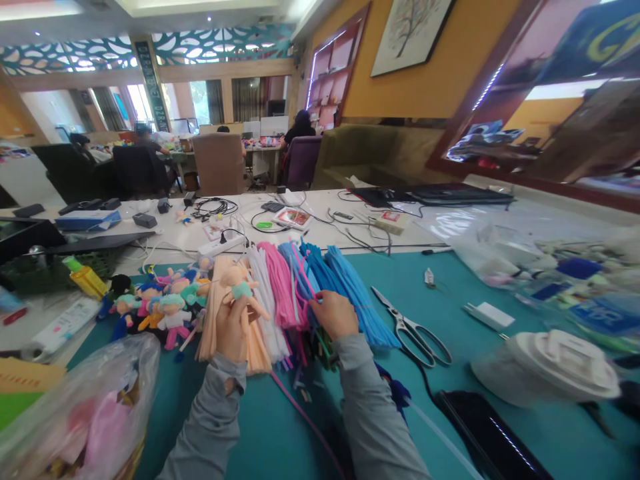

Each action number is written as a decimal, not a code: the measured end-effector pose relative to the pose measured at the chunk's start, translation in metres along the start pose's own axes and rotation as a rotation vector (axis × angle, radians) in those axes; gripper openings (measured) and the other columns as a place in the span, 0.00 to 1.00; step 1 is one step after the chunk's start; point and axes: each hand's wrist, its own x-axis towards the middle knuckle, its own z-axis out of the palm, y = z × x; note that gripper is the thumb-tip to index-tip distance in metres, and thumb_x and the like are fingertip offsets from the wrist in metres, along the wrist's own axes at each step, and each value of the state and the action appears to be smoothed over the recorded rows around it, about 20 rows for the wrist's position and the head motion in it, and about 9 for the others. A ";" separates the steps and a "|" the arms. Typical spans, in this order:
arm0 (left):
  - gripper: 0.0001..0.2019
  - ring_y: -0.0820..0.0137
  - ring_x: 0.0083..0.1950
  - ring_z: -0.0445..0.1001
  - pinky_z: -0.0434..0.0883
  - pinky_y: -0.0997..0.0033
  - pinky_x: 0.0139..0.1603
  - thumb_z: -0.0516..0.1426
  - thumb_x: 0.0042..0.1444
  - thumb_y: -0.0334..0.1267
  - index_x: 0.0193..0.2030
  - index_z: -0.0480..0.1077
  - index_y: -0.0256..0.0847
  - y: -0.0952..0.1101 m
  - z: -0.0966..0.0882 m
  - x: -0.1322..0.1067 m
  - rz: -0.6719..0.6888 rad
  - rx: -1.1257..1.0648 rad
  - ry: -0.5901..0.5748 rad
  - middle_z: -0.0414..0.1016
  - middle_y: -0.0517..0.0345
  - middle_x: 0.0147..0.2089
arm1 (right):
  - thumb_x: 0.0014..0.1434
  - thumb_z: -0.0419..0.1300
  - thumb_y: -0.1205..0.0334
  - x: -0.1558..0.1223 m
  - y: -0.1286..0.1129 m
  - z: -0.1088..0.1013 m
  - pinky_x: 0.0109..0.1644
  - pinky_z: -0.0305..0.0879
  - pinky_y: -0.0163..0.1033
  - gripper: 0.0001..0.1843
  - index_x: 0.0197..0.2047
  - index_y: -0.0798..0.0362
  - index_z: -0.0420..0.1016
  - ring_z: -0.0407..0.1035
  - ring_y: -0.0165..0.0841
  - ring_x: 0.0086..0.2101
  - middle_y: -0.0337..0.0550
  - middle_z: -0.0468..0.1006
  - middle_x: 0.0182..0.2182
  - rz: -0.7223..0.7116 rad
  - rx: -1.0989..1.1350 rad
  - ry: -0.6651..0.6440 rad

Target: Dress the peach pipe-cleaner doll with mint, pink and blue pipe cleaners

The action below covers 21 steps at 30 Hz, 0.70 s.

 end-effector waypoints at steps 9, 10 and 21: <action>0.10 0.75 0.24 0.71 0.72 0.73 0.29 0.62 0.40 0.40 0.27 0.70 0.37 0.003 0.002 -0.001 -0.005 -0.012 -0.018 0.72 0.63 0.24 | 0.56 0.52 0.67 -0.001 0.008 0.006 0.36 0.62 0.37 0.13 0.37 0.57 0.78 0.74 0.42 0.37 0.54 0.80 0.33 -0.005 0.170 0.194; 0.10 0.75 0.24 0.71 0.72 0.74 0.29 0.62 0.40 0.40 0.28 0.71 0.37 0.003 0.003 -0.001 -0.006 -0.013 -0.023 0.72 0.62 0.24 | 0.56 0.53 0.66 -0.001 0.008 0.006 0.36 0.62 0.37 0.13 0.38 0.57 0.78 0.74 0.41 0.36 0.52 0.80 0.32 -0.010 0.198 0.210; 0.11 0.73 0.23 0.72 0.72 0.72 0.29 0.60 0.43 0.41 0.34 0.72 0.38 0.001 0.000 0.000 -0.006 0.032 -0.098 0.72 0.63 0.22 | 0.51 0.53 0.66 -0.008 0.007 -0.004 0.30 0.60 0.37 0.19 0.46 0.60 0.73 0.69 0.34 0.24 0.42 0.76 0.22 -0.114 0.559 0.242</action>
